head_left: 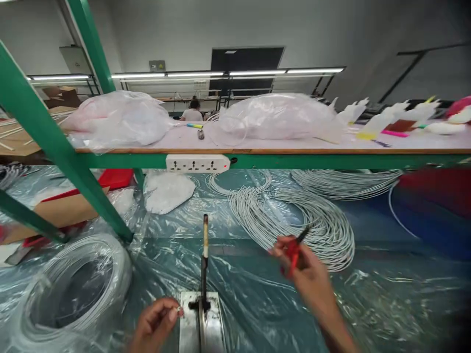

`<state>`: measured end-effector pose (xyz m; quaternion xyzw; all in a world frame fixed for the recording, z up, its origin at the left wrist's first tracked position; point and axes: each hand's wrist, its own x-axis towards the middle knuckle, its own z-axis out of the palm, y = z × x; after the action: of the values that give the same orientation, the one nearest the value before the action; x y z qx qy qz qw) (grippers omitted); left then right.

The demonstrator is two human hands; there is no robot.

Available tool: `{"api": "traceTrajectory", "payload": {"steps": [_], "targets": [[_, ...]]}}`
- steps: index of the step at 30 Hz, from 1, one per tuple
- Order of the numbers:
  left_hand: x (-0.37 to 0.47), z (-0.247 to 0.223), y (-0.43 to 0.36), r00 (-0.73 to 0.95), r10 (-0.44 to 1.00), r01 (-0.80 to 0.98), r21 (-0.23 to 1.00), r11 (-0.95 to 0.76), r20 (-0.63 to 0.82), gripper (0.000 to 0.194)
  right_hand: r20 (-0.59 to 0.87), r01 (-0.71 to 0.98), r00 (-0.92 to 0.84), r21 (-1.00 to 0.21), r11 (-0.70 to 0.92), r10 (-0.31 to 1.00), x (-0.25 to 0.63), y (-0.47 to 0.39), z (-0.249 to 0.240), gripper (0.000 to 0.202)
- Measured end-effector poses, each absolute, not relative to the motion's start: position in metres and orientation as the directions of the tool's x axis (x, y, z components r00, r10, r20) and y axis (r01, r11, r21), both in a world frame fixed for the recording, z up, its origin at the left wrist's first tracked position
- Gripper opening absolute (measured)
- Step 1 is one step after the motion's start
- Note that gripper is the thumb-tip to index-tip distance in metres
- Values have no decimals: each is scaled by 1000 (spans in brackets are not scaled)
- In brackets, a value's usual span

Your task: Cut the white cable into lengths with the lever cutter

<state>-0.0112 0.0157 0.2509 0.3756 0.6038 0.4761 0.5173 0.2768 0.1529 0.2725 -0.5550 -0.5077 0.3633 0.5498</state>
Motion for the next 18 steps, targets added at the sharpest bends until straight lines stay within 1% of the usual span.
{"api": "traceTrajectory", "payload": {"steps": [1, 3, 5, 8, 10, 14, 18], "targets": [[-14, 252, 12, -172, 951, -59, 966, 250, -257, 51, 86, 99, 121, -992, 74, 989, 246, 125, 260, 37], [-19, 257, 5, -156, 959, -52, 972, 229, -235, 47, 11, 93, -42, -996, 15, 999, 192, 78, 243, 29], [-26, 265, -4, -138, 967, -33, 976, 213, -216, 45, 24, 148, -164, -988, 49, 986, 154, 43, 233, 27], [-40, 272, -17, -101, 972, -27, 977, 210, -212, 40, 91, 195, -309, -968, 157, 947, 121, 13, 229, 31], [-51, 271, -24, -60, 978, 2, 980, 199, -199, 37, 102, 222, -365, -956, 193, 925, 109, 1, 230, 36], [-70, 264, -34, 18, 989, 60, 987, 147, -148, 32, 52, 290, -412, -939, 185, 910, 92, -15, 234, 43], [-80, 262, -45, 38, 991, 63, 990, 127, -130, 31, 32, 350, -434, -915, 202, 900, 78, -26, 238, 48]]}}
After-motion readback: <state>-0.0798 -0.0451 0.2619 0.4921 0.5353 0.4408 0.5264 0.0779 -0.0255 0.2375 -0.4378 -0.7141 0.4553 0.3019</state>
